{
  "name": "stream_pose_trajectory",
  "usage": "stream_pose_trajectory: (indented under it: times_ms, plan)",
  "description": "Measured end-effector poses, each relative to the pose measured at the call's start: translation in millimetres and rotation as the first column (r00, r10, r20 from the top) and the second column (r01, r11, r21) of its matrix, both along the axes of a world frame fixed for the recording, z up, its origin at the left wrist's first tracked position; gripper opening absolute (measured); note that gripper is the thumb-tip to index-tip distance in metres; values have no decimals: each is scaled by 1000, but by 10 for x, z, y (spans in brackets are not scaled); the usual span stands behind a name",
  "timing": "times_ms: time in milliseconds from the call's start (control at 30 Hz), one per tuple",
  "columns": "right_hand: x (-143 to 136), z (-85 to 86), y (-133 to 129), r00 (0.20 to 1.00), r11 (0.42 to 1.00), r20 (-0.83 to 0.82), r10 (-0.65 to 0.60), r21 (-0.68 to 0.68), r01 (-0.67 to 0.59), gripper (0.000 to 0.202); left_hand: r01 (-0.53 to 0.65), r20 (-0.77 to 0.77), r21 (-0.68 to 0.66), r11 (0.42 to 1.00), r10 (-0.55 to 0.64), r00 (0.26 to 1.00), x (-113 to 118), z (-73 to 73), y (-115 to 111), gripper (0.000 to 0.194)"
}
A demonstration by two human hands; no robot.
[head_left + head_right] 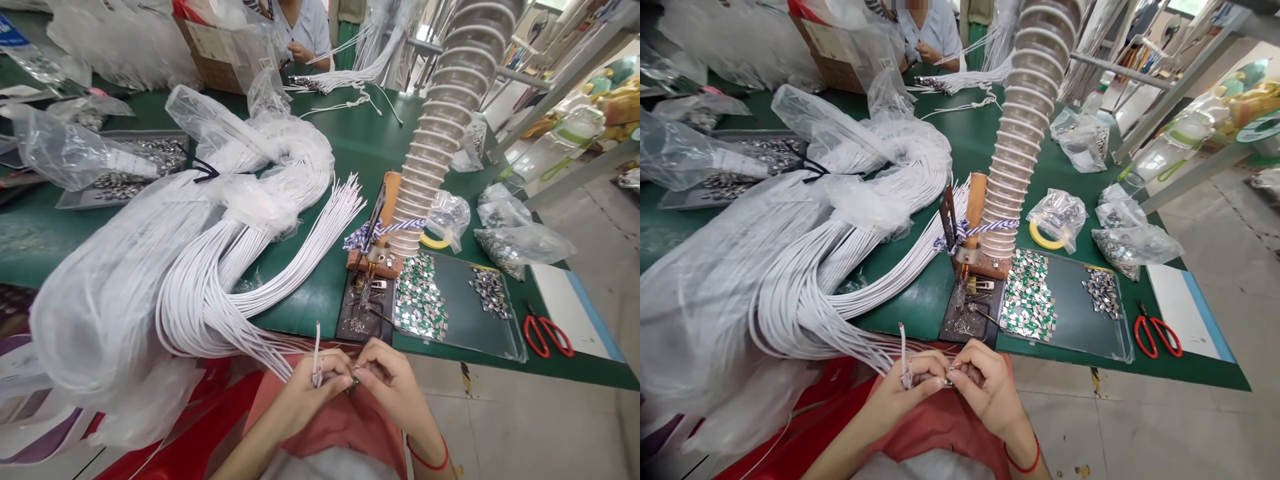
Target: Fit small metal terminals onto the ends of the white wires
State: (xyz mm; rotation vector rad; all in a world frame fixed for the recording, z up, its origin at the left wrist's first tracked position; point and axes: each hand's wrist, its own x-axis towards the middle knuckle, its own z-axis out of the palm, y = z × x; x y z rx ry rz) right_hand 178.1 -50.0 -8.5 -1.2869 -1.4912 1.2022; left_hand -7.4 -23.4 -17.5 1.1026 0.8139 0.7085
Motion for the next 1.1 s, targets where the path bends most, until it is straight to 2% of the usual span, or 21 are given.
stream_pose_trajectory:
  times_ms: [100,233,300,400,500,600,733,833,933,1100]
  plan:
    - [2,5,-7,999,1000,27,22,20,-23,26,-9,-1,-30,999,9,1000,8,4,2,42]
    - [-13,51,-11,997,997,63,35,68,-39,27,-30,-19,-251,967,26,999,25,-31,9,55]
    - [2,90,-12,993,990,79,87,106,-95,28,-89,-17,-330,940,88,996,26,-66,23,56]
    - [50,147,-17,970,968,133,203,122,-219,28,-204,-21,-341,918,209,978,11,-108,44,55]
    - [62,167,-36,946,959,209,248,85,-270,22,-233,-52,-322,918,229,972,-5,-109,38,57]
    - [-18,125,-66,947,977,267,177,72,-203,14,-226,-58,-333,915,219,974,19,-75,3,64]
    - [-218,-9,-123,964,978,257,71,172,-118,5,-253,-13,-418,873,273,962,113,-49,-60,66]
    - [-333,-123,-171,973,970,232,4,235,-60,17,-290,15,-495,819,342,940,164,-75,-108,65]
    - [-381,-212,-200,953,972,304,-11,228,-61,24,-289,53,-547,786,377,925,176,-99,-154,61]
    - [-406,-277,-196,884,964,467,-2,236,-122,31,-226,82,-631,742,353,932,172,-88,-216,49]
